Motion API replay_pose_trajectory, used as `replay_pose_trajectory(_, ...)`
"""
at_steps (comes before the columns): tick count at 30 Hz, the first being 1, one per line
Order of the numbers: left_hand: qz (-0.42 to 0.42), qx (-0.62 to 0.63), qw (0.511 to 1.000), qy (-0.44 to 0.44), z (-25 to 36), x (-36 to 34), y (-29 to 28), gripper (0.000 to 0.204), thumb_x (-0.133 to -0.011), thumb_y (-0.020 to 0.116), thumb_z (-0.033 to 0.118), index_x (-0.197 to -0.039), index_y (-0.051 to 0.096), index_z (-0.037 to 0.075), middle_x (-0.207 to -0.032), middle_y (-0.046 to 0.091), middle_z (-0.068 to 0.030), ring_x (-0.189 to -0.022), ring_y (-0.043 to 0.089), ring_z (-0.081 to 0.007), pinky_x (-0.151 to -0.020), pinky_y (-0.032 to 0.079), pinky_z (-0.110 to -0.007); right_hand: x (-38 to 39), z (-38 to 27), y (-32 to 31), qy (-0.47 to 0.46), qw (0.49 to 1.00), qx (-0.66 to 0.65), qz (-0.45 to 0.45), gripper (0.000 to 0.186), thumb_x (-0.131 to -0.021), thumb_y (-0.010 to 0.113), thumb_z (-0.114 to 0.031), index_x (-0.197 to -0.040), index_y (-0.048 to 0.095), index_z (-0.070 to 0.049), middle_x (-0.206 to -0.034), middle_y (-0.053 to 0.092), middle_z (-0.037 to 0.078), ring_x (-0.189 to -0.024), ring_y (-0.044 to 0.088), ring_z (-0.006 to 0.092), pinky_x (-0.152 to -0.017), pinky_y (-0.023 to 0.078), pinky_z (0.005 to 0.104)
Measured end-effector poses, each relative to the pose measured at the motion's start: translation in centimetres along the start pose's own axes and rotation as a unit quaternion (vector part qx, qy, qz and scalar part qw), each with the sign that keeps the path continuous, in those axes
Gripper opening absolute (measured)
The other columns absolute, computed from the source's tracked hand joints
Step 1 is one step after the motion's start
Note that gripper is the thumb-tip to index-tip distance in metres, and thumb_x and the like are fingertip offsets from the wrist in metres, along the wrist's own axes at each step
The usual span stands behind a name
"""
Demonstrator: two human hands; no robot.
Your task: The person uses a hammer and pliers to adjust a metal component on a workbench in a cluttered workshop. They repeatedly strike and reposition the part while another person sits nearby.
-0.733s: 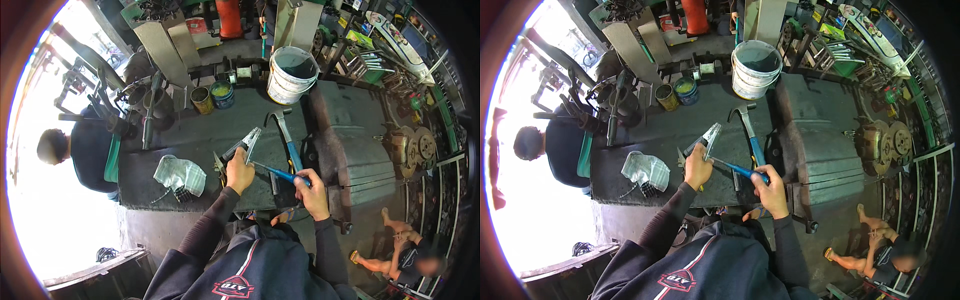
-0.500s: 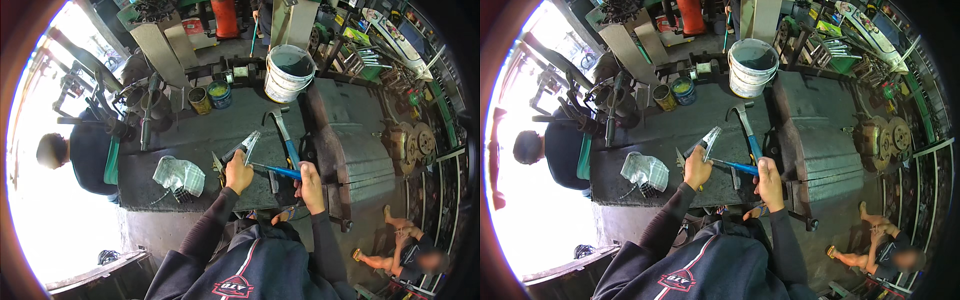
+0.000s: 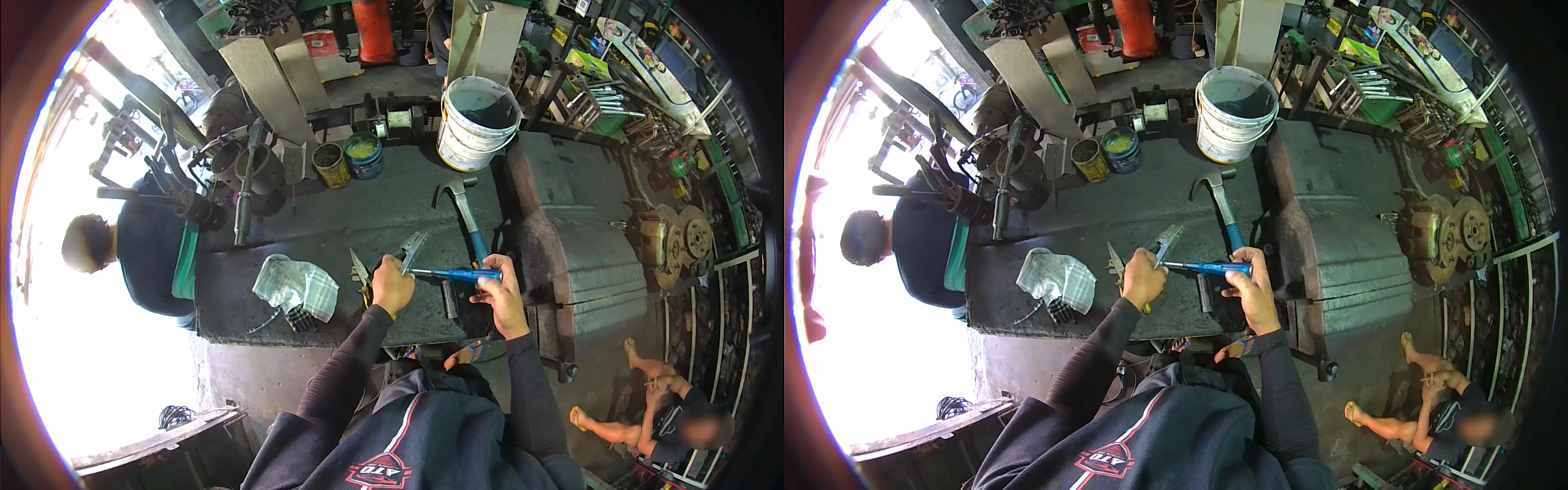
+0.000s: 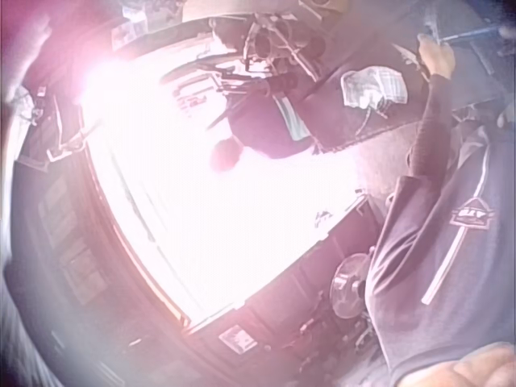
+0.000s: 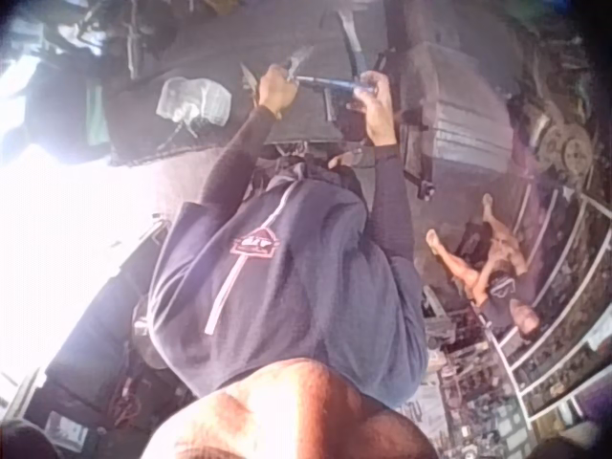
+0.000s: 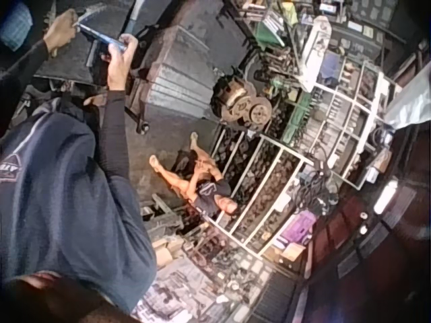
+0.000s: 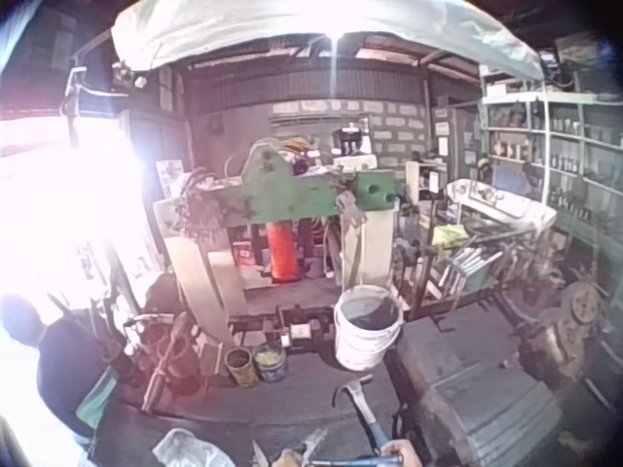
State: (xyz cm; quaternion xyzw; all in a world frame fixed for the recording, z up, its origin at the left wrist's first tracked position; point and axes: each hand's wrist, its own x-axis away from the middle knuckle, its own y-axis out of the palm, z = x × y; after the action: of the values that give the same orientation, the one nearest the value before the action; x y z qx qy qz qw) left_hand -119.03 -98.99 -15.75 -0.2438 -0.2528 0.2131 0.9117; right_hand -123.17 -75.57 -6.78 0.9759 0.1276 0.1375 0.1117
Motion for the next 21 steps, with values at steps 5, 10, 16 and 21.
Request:
replay_pose_trajectory(5,-0.003,0.032,0.999,-0.001,-2.0,-1.1,1.0,0.036,-0.083,0.078,0.013,-0.11,0.059,-0.002,-0.096,0.073,-0.0233,-0.09,0.073,-0.0389,-0.08,0.056,-0.045,-2.1,1.3,-2.5,0.029,0.994,0.089,-0.053,0.027,-0.099,0.06,-0.009,-0.125,0.056,-0.009,-0.112,0.052,0.003,-0.082,0.057,0.0076,-0.07,0.055,0.0248)
replay_pose_trajectory(10,-0.004,0.094,0.995,-0.02,-0.8,-0.7,0.8,0.034,-0.084,0.078,0.008,-0.109,0.058,-0.003,-0.083,0.071,-0.0173,-0.066,0.072,-0.0253,-0.059,0.055,-0.039,-1.0,-0.7,-0.5,0.013,0.997,0.078,0.003,0.027,-0.103,0.062,-0.02,-0.127,0.053,-0.008,-0.103,0.053,0.002,-0.077,0.057,0.0061,-0.058,0.05,0.0234)
replay_pose_trajectory(16,0.012,0.181,0.983,-0.037,2.0,-0.7,1.4,0.026,-0.088,0.075,0.002,-0.107,0.057,-0.004,-0.081,0.07,-0.014,-0.064,0.07,-0.0186,-0.054,0.056,-0.033,-3.2,1.1,-1.8,-0.071,0.994,0.075,-0.02,0.021,-0.102,0.061,-0.015,-0.121,0.054,-0.01,-0.107,0.049,0.002,-0.068,0.054,0.006,-0.055,0.046,0.0224)
replay_pose_trajectory(21,-0.007,0.192,0.98,-0.046,2.0,-1.3,1.3,0.025,-0.088,0.075,0.0,-0.106,0.058,-0.007,-0.083,0.07,-0.0126,-0.067,0.07,-0.0172,-0.057,0.06,-0.031,-4.1,-0.4,-1.2,-0.013,0.992,0.125,0.005,0.017,-0.1,0.059,-0.01,-0.117,0.055,-0.007,-0.11,0.052,0.003,-0.078,0.057,0.0081,-0.063,0.05,0.025)
